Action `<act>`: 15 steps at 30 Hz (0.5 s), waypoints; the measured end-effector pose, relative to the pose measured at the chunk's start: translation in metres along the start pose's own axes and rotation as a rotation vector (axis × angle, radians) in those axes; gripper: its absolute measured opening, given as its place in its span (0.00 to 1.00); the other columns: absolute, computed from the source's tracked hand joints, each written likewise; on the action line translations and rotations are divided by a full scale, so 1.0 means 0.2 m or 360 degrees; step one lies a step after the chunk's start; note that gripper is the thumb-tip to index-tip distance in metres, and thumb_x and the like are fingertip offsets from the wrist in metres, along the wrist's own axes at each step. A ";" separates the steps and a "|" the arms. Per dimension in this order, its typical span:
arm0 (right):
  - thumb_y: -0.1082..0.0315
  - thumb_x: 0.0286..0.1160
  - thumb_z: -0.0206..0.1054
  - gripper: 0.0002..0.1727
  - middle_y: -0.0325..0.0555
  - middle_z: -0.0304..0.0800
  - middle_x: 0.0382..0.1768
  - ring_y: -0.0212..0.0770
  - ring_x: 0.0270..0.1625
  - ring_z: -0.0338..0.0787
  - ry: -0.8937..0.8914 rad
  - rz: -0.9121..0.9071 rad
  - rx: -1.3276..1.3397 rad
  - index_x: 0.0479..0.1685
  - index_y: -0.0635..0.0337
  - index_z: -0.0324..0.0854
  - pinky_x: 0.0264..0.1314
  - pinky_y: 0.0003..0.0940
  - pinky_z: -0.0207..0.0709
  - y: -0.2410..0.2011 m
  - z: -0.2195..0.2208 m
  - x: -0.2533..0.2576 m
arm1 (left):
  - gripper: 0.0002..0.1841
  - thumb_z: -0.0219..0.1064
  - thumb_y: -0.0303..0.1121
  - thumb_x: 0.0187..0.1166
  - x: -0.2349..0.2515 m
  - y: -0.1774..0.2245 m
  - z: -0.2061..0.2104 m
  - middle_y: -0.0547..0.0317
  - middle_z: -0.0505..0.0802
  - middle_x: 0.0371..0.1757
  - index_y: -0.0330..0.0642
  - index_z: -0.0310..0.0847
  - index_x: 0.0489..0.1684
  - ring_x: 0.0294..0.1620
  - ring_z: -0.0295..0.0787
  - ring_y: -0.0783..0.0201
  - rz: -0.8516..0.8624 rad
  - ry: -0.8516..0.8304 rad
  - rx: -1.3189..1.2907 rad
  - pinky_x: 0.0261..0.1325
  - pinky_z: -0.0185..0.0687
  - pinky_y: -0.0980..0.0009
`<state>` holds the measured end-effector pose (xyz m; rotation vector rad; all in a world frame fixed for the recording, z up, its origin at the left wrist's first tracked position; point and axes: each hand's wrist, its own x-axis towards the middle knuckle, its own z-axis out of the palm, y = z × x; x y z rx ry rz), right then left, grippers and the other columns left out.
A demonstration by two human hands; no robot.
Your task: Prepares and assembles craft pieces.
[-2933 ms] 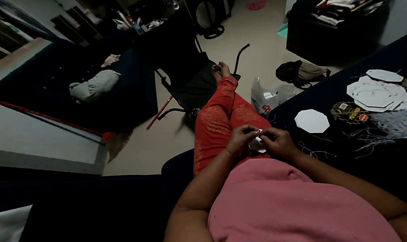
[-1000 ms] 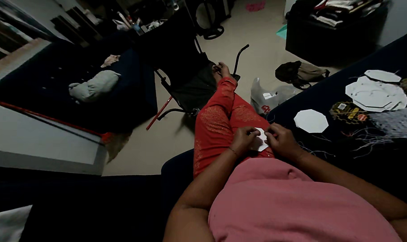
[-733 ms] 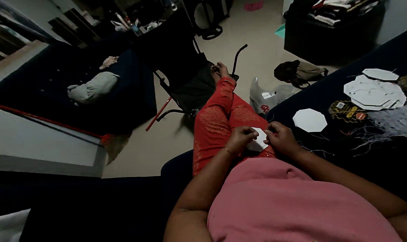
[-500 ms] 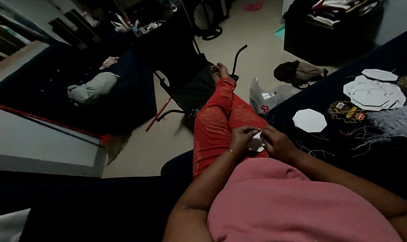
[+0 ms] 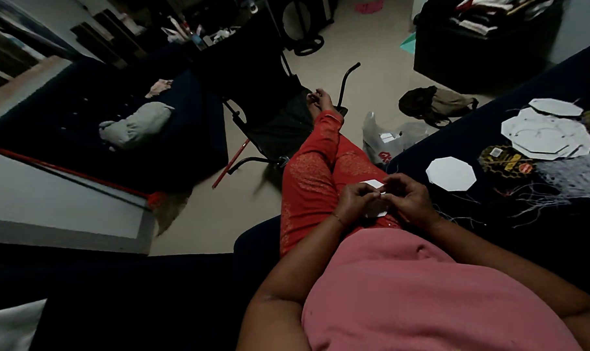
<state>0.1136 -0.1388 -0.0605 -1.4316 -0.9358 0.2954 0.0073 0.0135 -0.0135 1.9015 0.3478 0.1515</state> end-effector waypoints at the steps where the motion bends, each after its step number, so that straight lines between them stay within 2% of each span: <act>1: 0.76 0.65 0.74 0.17 0.42 0.95 0.40 0.30 0.41 0.94 0.0008 -0.0016 -0.0012 0.54 0.67 0.82 0.49 0.29 0.89 0.00 0.00 0.00 | 0.08 0.67 0.26 0.80 0.00 0.00 0.00 0.56 0.92 0.37 0.27 0.87 0.43 0.38 0.86 0.75 -0.0025 -0.0003 -0.0012 0.51 0.82 0.75; 3: 0.76 0.65 0.74 0.15 0.42 0.93 0.38 0.30 0.40 0.93 -0.0004 -0.0043 -0.0076 0.50 0.68 0.81 0.49 0.29 0.88 0.00 0.00 0.01 | 0.07 0.67 0.25 0.80 0.00 0.00 0.01 0.56 0.91 0.36 0.27 0.87 0.42 0.38 0.85 0.75 -0.0046 0.0003 -0.0036 0.50 0.83 0.75; 6: 0.74 0.68 0.70 0.11 0.46 0.89 0.36 0.33 0.36 0.89 -0.0011 -0.0124 -0.0229 0.47 0.69 0.80 0.44 0.30 0.85 0.00 0.01 0.00 | 0.07 0.67 0.25 0.81 0.00 0.01 0.02 0.55 0.91 0.37 0.27 0.85 0.43 0.38 0.85 0.74 -0.0114 0.0041 -0.0024 0.51 0.83 0.74; 9: 0.73 0.70 0.68 0.09 0.51 0.89 0.36 0.38 0.35 0.89 0.0042 -0.0258 -0.0424 0.44 0.70 0.82 0.42 0.32 0.85 0.00 0.03 -0.01 | 0.10 0.66 0.27 0.83 0.00 0.03 0.03 0.49 0.91 0.45 0.26 0.85 0.48 0.45 0.86 0.70 -0.0186 0.0072 0.0037 0.57 0.82 0.71; 12: 0.75 0.68 0.67 0.08 0.55 0.90 0.37 0.44 0.38 0.90 0.0082 -0.0393 -0.0605 0.41 0.70 0.86 0.45 0.37 0.86 -0.02 0.03 -0.02 | 0.11 0.65 0.27 0.83 0.01 0.03 0.03 0.45 0.90 0.51 0.25 0.84 0.51 0.51 0.86 0.66 -0.0177 0.0060 0.0118 0.61 0.80 0.70; 15: 0.75 0.67 0.66 0.09 0.55 0.93 0.38 0.49 0.42 0.92 0.0104 -0.0581 -0.0733 0.40 0.68 0.91 0.50 0.40 0.87 0.01 0.04 -0.02 | 0.11 0.65 0.27 0.83 0.00 0.05 0.03 0.42 0.90 0.53 0.25 0.85 0.49 0.52 0.86 0.63 -0.0160 0.0060 0.0257 0.62 0.80 0.69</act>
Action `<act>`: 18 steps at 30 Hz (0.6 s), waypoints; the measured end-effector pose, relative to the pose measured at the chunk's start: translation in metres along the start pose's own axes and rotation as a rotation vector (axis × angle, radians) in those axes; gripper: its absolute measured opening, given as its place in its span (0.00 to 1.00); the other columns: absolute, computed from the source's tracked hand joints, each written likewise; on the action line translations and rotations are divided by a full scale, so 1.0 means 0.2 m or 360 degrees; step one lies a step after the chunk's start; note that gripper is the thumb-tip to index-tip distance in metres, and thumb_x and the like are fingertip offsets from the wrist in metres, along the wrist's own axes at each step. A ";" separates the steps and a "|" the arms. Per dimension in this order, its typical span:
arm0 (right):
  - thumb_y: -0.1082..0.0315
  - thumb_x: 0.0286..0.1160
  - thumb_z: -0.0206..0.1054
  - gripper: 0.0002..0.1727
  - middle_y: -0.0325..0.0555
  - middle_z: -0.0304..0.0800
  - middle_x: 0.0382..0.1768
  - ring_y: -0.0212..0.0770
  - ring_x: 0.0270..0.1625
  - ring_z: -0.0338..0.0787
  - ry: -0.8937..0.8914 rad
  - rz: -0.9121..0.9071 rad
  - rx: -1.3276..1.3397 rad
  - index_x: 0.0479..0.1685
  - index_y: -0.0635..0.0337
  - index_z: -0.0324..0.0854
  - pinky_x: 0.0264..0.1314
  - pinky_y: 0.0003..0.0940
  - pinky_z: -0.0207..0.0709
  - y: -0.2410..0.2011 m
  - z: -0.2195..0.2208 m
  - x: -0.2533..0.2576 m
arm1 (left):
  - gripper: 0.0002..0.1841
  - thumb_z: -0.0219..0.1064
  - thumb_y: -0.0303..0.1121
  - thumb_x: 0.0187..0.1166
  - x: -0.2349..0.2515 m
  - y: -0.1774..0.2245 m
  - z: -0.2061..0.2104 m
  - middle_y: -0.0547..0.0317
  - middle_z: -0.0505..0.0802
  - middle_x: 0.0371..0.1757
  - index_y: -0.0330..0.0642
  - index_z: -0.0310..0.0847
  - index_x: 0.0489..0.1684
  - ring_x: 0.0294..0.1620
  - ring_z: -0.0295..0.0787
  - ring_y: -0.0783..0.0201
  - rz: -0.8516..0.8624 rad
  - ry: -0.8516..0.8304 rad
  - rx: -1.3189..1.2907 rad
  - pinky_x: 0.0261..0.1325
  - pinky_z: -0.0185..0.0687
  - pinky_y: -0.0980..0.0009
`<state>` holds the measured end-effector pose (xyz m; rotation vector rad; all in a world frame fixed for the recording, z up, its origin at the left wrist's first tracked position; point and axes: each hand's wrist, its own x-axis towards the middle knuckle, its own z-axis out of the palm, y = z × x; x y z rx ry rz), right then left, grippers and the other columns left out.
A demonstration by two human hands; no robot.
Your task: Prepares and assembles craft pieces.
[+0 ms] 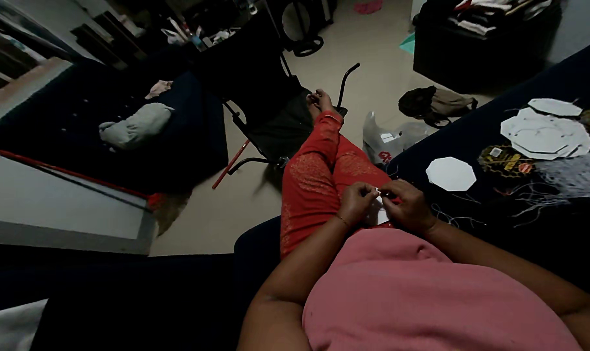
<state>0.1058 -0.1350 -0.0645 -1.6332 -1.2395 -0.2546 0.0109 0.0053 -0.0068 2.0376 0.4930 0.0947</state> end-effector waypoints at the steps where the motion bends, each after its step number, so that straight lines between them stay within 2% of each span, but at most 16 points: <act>1: 0.75 0.68 0.67 0.09 0.57 0.94 0.40 0.51 0.44 0.93 -0.0003 -0.0046 -0.0034 0.40 0.68 0.92 0.52 0.42 0.87 0.00 0.00 0.00 | 0.11 0.64 0.27 0.83 -0.01 0.01 0.00 0.41 0.90 0.53 0.24 0.85 0.48 0.53 0.86 0.61 0.0011 0.0003 0.0074 0.63 0.80 0.67; 6: 0.74 0.69 0.67 0.09 0.58 0.93 0.40 0.57 0.47 0.92 -0.0146 -0.0011 -0.0135 0.41 0.66 0.93 0.55 0.48 0.86 0.00 -0.01 0.00 | 0.13 0.62 0.27 0.83 -0.03 0.08 0.02 0.35 0.88 0.59 0.23 0.85 0.50 0.61 0.87 0.51 0.0072 0.0021 0.0484 0.70 0.78 0.61; 10: 0.76 0.68 0.65 0.08 0.61 0.92 0.41 0.59 0.48 0.93 -0.0233 0.0126 -0.0087 0.37 0.70 0.91 0.55 0.52 0.86 -0.02 -0.02 0.03 | 0.12 0.65 0.28 0.80 -0.06 0.06 0.06 0.34 0.88 0.62 0.23 0.87 0.46 0.57 0.90 0.47 0.0378 0.0134 0.0676 0.65 0.84 0.55; 14: 0.76 0.67 0.64 0.10 0.58 0.93 0.40 0.54 0.46 0.93 -0.0123 0.0122 -0.0018 0.38 0.69 0.91 0.53 0.46 0.87 0.00 -0.01 0.02 | 0.10 0.66 0.27 0.77 -0.05 0.01 0.07 0.35 0.90 0.57 0.25 0.87 0.37 0.47 0.93 0.48 0.0627 0.0213 0.0698 0.54 0.89 0.55; 16: 0.75 0.68 0.64 0.10 0.55 0.93 0.38 0.49 0.43 0.92 -0.0050 0.0097 -0.0019 0.41 0.68 0.90 0.50 0.41 0.87 0.00 0.00 0.01 | 0.09 0.67 0.26 0.74 -0.04 0.01 0.06 0.34 0.89 0.57 0.25 0.88 0.38 0.49 0.92 0.47 0.0622 0.0143 0.0630 0.56 0.87 0.54; 18: 0.76 0.66 0.64 0.10 0.55 0.91 0.36 0.48 0.41 0.91 -0.0024 0.0098 0.0001 0.43 0.69 0.87 0.48 0.40 0.86 0.00 -0.01 0.01 | 0.08 0.67 0.24 0.72 -0.03 -0.01 0.04 0.35 0.88 0.56 0.25 0.89 0.35 0.50 0.90 0.51 0.0622 0.0110 0.0450 0.58 0.86 0.58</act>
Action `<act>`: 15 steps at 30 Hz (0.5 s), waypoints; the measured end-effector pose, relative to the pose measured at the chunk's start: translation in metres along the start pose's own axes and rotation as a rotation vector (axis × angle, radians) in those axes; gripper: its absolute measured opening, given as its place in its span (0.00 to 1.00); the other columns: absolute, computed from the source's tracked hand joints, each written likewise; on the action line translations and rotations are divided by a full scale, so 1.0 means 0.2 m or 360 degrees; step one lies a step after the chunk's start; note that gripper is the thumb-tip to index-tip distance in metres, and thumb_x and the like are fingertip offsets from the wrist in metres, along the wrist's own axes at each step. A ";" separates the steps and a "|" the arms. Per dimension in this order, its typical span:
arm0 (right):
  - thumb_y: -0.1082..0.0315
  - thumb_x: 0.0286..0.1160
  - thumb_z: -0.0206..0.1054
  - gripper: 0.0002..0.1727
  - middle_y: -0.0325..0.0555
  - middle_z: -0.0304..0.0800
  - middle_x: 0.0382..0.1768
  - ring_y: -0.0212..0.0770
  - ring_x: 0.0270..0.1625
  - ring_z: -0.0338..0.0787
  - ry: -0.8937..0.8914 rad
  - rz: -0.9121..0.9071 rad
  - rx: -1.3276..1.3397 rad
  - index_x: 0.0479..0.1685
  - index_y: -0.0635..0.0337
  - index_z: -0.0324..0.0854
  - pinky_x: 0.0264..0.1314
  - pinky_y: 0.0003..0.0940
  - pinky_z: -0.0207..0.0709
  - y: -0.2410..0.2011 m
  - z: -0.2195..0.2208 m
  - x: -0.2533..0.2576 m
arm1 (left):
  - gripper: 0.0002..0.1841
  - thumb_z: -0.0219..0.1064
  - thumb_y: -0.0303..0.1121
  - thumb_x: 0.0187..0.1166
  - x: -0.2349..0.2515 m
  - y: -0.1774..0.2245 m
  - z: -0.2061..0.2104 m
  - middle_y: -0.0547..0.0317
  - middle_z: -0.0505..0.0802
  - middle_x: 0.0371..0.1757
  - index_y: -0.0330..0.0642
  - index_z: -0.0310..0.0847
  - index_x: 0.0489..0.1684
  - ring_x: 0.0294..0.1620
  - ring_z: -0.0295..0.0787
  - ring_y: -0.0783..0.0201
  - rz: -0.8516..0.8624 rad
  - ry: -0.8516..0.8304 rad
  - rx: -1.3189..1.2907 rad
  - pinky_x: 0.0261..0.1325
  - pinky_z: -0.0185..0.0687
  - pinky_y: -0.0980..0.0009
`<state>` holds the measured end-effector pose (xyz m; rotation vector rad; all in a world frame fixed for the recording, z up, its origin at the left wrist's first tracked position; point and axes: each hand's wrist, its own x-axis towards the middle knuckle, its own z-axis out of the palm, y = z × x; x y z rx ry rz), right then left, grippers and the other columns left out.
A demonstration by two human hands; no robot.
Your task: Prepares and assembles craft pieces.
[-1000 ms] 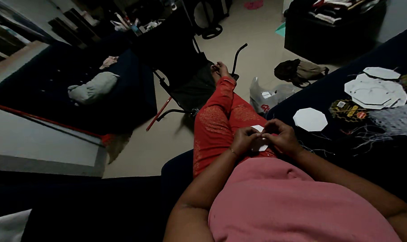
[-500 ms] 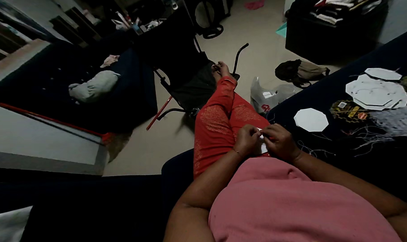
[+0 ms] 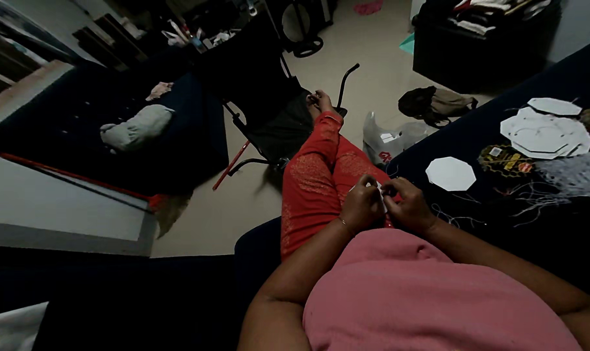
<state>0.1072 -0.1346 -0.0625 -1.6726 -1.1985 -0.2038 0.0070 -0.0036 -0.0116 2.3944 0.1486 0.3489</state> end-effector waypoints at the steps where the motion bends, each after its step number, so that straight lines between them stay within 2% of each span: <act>1: 0.77 0.65 0.65 0.09 0.55 0.90 0.36 0.48 0.40 0.91 -0.0010 0.0009 0.0029 0.42 0.69 0.86 0.48 0.40 0.86 0.00 0.00 0.00 | 0.07 0.67 0.23 0.72 0.00 -0.01 -0.01 0.36 0.88 0.55 0.25 0.89 0.34 0.50 0.88 0.54 -0.0019 0.0011 -0.0107 0.58 0.85 0.61; 4: 0.76 0.66 0.66 0.07 0.54 0.90 0.38 0.44 0.40 0.90 -0.0085 0.0130 0.0242 0.41 0.70 0.84 0.48 0.39 0.85 0.02 -0.02 0.01 | 0.06 0.68 0.21 0.75 -0.01 -0.04 -0.02 0.42 0.87 0.52 0.25 0.90 0.38 0.48 0.85 0.68 -0.0125 0.0056 -0.0518 0.56 0.83 0.75; 6: 0.76 0.68 0.67 0.06 0.49 0.90 0.38 0.36 0.41 0.90 -0.0126 0.0259 0.0443 0.40 0.69 0.84 0.49 0.33 0.85 0.02 -0.03 0.02 | 0.06 0.67 0.21 0.76 0.00 -0.07 -0.03 0.49 0.88 0.51 0.26 0.88 0.40 0.51 0.85 0.72 -0.0230 0.0021 -0.0832 0.58 0.83 0.76; 9: 0.78 0.66 0.65 0.06 0.47 0.91 0.39 0.33 0.42 0.90 -0.0167 0.0403 0.0596 0.39 0.68 0.84 0.50 0.31 0.85 0.01 -0.04 0.03 | 0.05 0.65 0.20 0.77 0.00 -0.08 -0.03 0.51 0.89 0.52 0.26 0.87 0.40 0.55 0.86 0.71 -0.0357 -0.0025 -0.1091 0.62 0.83 0.73; 13: 0.76 0.67 0.66 0.06 0.45 0.93 0.39 0.31 0.41 0.90 -0.0145 0.0425 0.0579 0.39 0.66 0.87 0.49 0.29 0.85 0.03 -0.03 0.01 | 0.05 0.66 0.19 0.77 0.01 -0.05 -0.03 0.51 0.89 0.52 0.26 0.87 0.39 0.54 0.85 0.71 -0.0473 -0.0014 -0.1071 0.60 0.83 0.74; 15: 0.75 0.68 0.67 0.07 0.47 0.93 0.39 0.33 0.43 0.92 -0.0117 0.0358 0.0507 0.41 0.67 0.88 0.51 0.31 0.86 0.03 -0.03 0.00 | 0.05 0.66 0.19 0.76 0.01 -0.05 -0.04 0.49 0.89 0.52 0.26 0.87 0.39 0.53 0.86 0.70 -0.0474 0.0006 -0.1015 0.60 0.83 0.74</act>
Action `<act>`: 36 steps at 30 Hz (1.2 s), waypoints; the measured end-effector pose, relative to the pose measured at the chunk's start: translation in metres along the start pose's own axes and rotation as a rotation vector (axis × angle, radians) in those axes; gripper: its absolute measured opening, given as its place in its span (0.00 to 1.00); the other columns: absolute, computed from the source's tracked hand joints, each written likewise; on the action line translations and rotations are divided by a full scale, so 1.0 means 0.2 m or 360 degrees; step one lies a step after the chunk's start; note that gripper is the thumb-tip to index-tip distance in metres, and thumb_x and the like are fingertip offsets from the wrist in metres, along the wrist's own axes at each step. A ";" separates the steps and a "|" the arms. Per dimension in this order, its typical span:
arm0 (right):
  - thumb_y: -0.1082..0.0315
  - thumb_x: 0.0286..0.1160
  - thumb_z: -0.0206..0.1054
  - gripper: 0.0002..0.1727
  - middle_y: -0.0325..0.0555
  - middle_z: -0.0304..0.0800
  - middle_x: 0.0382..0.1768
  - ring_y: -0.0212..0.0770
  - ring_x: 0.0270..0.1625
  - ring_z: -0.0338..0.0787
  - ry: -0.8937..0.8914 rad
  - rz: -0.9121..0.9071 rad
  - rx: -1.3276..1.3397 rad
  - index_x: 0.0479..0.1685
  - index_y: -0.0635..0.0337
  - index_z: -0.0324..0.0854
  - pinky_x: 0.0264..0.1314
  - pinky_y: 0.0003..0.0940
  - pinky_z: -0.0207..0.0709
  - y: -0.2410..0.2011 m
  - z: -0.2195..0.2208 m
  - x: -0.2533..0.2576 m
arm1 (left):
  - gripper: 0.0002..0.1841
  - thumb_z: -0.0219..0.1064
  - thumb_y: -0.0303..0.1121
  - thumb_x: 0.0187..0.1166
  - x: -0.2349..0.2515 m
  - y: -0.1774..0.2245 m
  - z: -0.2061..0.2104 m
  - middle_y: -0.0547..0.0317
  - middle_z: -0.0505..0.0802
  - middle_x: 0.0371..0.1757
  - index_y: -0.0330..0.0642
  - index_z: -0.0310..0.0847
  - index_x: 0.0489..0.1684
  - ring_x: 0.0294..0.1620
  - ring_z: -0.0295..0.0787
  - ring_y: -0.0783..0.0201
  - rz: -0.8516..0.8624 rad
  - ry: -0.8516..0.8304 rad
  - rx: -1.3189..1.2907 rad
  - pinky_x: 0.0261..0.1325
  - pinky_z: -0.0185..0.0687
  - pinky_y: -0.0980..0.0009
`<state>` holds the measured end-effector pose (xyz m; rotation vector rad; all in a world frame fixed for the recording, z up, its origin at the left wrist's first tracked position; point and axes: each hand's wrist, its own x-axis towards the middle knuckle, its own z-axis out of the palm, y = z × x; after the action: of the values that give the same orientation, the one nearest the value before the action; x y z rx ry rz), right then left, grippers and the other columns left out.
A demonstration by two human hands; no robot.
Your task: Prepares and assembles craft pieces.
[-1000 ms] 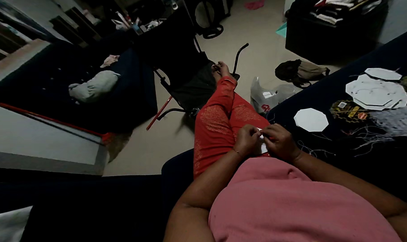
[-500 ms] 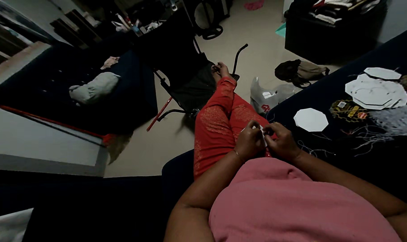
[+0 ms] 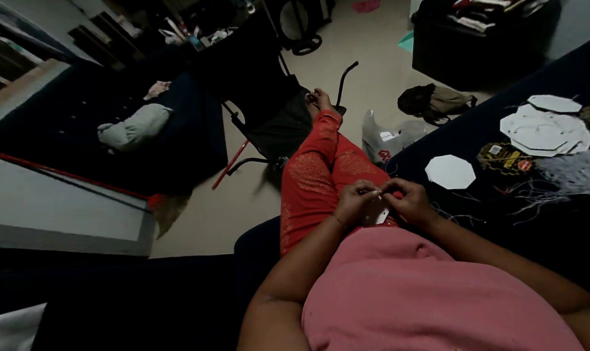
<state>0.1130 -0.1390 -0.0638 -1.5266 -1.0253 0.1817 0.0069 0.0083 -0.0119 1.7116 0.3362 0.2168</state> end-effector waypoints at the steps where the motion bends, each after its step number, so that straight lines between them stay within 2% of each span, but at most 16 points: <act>1: 0.74 0.68 0.67 0.08 0.49 0.94 0.40 0.35 0.44 0.93 0.0015 -0.0048 -0.0056 0.41 0.67 0.88 0.53 0.33 0.87 0.00 0.00 -0.01 | 0.05 0.66 0.19 0.76 0.00 0.00 0.00 0.48 0.89 0.52 0.25 0.87 0.39 0.53 0.86 0.70 0.0017 0.0006 0.0025 0.60 0.83 0.74; 7: 0.69 0.75 0.66 0.11 0.55 0.94 0.40 0.51 0.45 0.94 0.0037 -0.0337 -0.0514 0.41 0.67 0.91 0.53 0.43 0.87 -0.03 0.00 -0.01 | 0.08 0.66 0.22 0.79 0.00 0.00 0.00 0.44 0.92 0.52 0.25 0.88 0.45 0.53 0.88 0.68 0.0064 0.0022 0.0344 0.61 0.83 0.73; 10: 0.68 0.77 0.65 0.11 0.55 0.94 0.36 0.54 0.43 0.93 0.0041 -0.0451 -0.0691 0.36 0.67 0.90 0.51 0.47 0.86 -0.03 0.02 -0.01 | 0.08 0.66 0.23 0.80 -0.01 0.01 0.01 0.47 0.93 0.47 0.26 0.88 0.47 0.47 0.89 0.70 0.0027 0.0020 0.0440 0.58 0.83 0.73; 14: 0.69 0.73 0.65 0.10 0.56 0.92 0.32 0.55 0.39 0.92 0.0065 -0.0485 -0.0754 0.32 0.68 0.88 0.45 0.48 0.86 -0.02 0.02 0.00 | 0.09 0.67 0.24 0.79 -0.01 0.04 0.02 0.48 0.94 0.43 0.27 0.90 0.46 0.43 0.89 0.70 -0.0017 0.0022 0.0502 0.55 0.84 0.72; 17: 0.68 0.73 0.66 0.11 0.55 0.91 0.34 0.47 0.38 0.91 0.0001 -0.0091 -0.0409 0.37 0.69 0.88 0.45 0.43 0.85 -0.05 -0.01 0.01 | 0.10 0.66 0.26 0.81 -0.01 0.05 0.02 0.47 0.94 0.43 0.27 0.89 0.47 0.44 0.89 0.68 -0.0050 0.0005 0.0553 0.56 0.83 0.70; 20: 0.70 0.75 0.65 0.07 0.42 0.90 0.33 0.29 0.35 0.87 -0.0019 0.0294 0.0080 0.39 0.65 0.86 0.43 0.28 0.83 -0.06 -0.06 0.03 | 0.10 0.65 0.27 0.81 0.00 0.03 0.00 0.48 0.94 0.42 0.28 0.89 0.47 0.44 0.89 0.68 -0.0037 -0.0001 0.0575 0.56 0.83 0.70; 22: 0.71 0.76 0.66 0.06 0.39 0.91 0.34 0.25 0.35 0.88 -0.0035 0.0392 0.0240 0.40 0.64 0.85 0.44 0.25 0.84 -0.06 -0.06 0.04 | 0.09 0.65 0.26 0.81 0.01 0.03 0.01 0.49 0.94 0.41 0.27 0.89 0.46 0.43 0.89 0.70 -0.0026 0.0012 0.0541 0.56 0.83 0.71; 24: 0.70 0.77 0.67 0.11 0.45 0.91 0.43 0.29 0.40 0.89 -0.0137 0.0311 0.0170 0.51 0.67 0.86 0.48 0.28 0.85 -0.06 -0.06 0.03 | 0.09 0.65 0.27 0.81 0.01 0.03 0.01 0.50 0.93 0.40 0.27 0.88 0.45 0.42 0.88 0.71 -0.0022 0.0016 0.0510 0.55 0.83 0.72; 26: 0.68 0.77 0.69 0.19 0.55 0.92 0.53 0.38 0.47 0.91 -0.0218 0.0084 -0.0024 0.64 0.69 0.85 0.56 0.34 0.86 -0.03 -0.06 0.02 | 0.10 0.65 0.27 0.82 0.00 0.03 0.02 0.49 0.92 0.40 0.26 0.87 0.46 0.41 0.87 0.70 -0.0030 0.0001 0.0502 0.54 0.83 0.71; 27: 0.69 0.76 0.69 0.19 0.57 0.93 0.53 0.41 0.49 0.93 -0.0184 -0.0047 -0.0110 0.62 0.70 0.87 0.57 0.36 0.86 -0.02 -0.05 0.01 | 0.10 0.64 0.27 0.82 0.00 0.03 0.02 0.49 0.92 0.40 0.26 0.87 0.45 0.41 0.87 0.70 -0.0034 0.0000 0.0512 0.53 0.83 0.71; 29: 0.70 0.75 0.69 0.11 0.55 0.95 0.48 0.44 0.51 0.95 -0.0068 -0.0253 -0.0242 0.48 0.67 0.92 0.61 0.38 0.87 0.00 -0.04 0.00 | 0.11 0.64 0.27 0.82 -0.01 0.04 0.02 0.48 0.93 0.41 0.26 0.87 0.46 0.42 0.88 0.69 -0.0034 -0.0009 0.0564 0.55 0.83 0.70; 31: 0.72 0.75 0.68 0.08 0.54 0.96 0.43 0.47 0.51 0.95 -0.0046 -0.0314 -0.0359 0.40 0.66 0.93 0.62 0.41 0.86 -0.01 -0.05 0.01 | 0.11 0.64 0.28 0.83 -0.02 0.05 0.02 0.47 0.93 0.42 0.26 0.87 0.46 0.44 0.89 0.67 -0.0003 -0.0014 0.0611 0.56 0.83 0.69; 33: 0.72 0.77 0.65 0.10 0.58 0.94 0.43 0.52 0.51 0.94 -0.0126 -0.0235 -0.0460 0.40 0.69 0.91 0.61 0.45 0.85 -0.05 -0.07 0.02 | 0.11 0.64 0.27 0.82 -0.02 0.06 0.03 0.47 0.93 0.41 0.25 0.87 0.46 0.44 0.89 0.67 0.0034 0.0012 0.0620 0.56 0.83 0.69; 36: 0.69 0.82 0.61 0.14 0.62 0.91 0.49 0.53 0.51 0.91 -0.0307 0.0007 -0.0427 0.49 0.72 0.87 0.60 0.47 0.84 -0.09 -0.12 0.04 | 0.10 0.64 0.26 0.82 -0.01 0.04 0.01 0.48 0.93 0.41 0.25 0.86 0.45 0.42 0.88 0.68 0.0060 0.0055 0.0612 0.54 0.84 0.70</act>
<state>0.1241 -0.1535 -0.0391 -1.7796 -1.2375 0.2032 0.0067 0.0056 -0.0035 2.0964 0.3896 0.2197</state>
